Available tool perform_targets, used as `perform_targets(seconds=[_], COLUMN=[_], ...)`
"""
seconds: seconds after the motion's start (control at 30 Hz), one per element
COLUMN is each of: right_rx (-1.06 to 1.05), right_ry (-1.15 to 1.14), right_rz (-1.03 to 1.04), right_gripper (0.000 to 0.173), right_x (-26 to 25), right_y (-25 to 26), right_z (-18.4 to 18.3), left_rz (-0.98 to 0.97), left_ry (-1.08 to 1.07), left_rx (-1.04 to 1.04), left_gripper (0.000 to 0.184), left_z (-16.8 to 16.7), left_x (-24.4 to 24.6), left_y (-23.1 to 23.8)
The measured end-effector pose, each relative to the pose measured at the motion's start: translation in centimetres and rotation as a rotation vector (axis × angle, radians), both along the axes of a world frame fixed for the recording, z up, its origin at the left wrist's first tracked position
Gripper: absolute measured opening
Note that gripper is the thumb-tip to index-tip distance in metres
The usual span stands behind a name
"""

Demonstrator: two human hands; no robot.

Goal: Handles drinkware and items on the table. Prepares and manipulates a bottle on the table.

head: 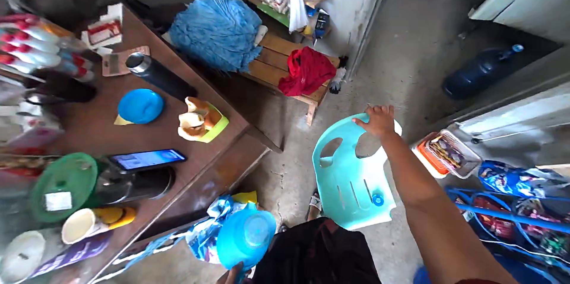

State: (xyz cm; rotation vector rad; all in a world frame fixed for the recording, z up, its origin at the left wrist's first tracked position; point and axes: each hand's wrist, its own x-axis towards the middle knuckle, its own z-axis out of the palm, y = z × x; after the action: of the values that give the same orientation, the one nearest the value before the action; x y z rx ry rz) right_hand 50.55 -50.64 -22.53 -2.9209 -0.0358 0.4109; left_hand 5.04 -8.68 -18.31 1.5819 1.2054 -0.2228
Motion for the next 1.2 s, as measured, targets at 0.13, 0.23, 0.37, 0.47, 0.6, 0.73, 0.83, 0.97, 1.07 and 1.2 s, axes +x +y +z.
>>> perform_targets(seconds=[0.13,0.23,0.37,0.47,0.6,0.73,0.83,0.97,1.07,1.2], right_rx=[0.089,0.103,0.066,0.025,-0.029,-0.029,-0.089,0.145,0.721,1.081], right_ry=[0.116,0.074,0.08,0.107,0.267,0.275,0.102,-0.18,-0.009,0.398], right_rz=[0.014,-0.037,-0.195,-0.381,-0.661,-0.915,-1.05,-0.969,-0.803,-0.578], right_gripper=[0.082,0.081,0.078,0.075,0.077,0.079,0.07,0.058,0.039,0.063], right_x=[-0.2,-2.5,-7.0,-11.1,-17.6,-24.4,-26.8,-26.6,-24.4,-17.7], right_y=[-2.4,-5.9,-12.5,-18.5,-25.9,-29.8,-28.0,-19.3,-7.0,7.7], right_z=[1.0,1.2,2.2,2.3,2.6,2.7,3.3,2.2,1.2,3.8], left_rz=[-0.018,0.003,-0.18,-0.324,-0.463,-0.502,-0.602,-0.655,-0.617,-0.617], left_ry=[0.091,0.063,0.093,0.146,0.138,0.093,0.157,0.203,0.187,0.095], left_rx=[-0.041,-0.042,-0.023,0.01,0.012,-0.023,-0.039,-0.117,-0.189,-0.292], left_gripper=[0.024,0.022,0.024,0.025,0.027,0.026,0.031,0.035,0.035,0.035], left_z=[4.6,4.6,2.6,1.5,1.0,0.7,1.7,2.7,2.9,2.3], left_x=[5.7,7.8,9.5,11.2,13.6,16.0,18.9,23.1,26.2,30.1], left_y=[-2.9,-4.3,-3.5,-3.4,-3.6,-4.2,-4.8,-6.2,-7.7,-8.5])
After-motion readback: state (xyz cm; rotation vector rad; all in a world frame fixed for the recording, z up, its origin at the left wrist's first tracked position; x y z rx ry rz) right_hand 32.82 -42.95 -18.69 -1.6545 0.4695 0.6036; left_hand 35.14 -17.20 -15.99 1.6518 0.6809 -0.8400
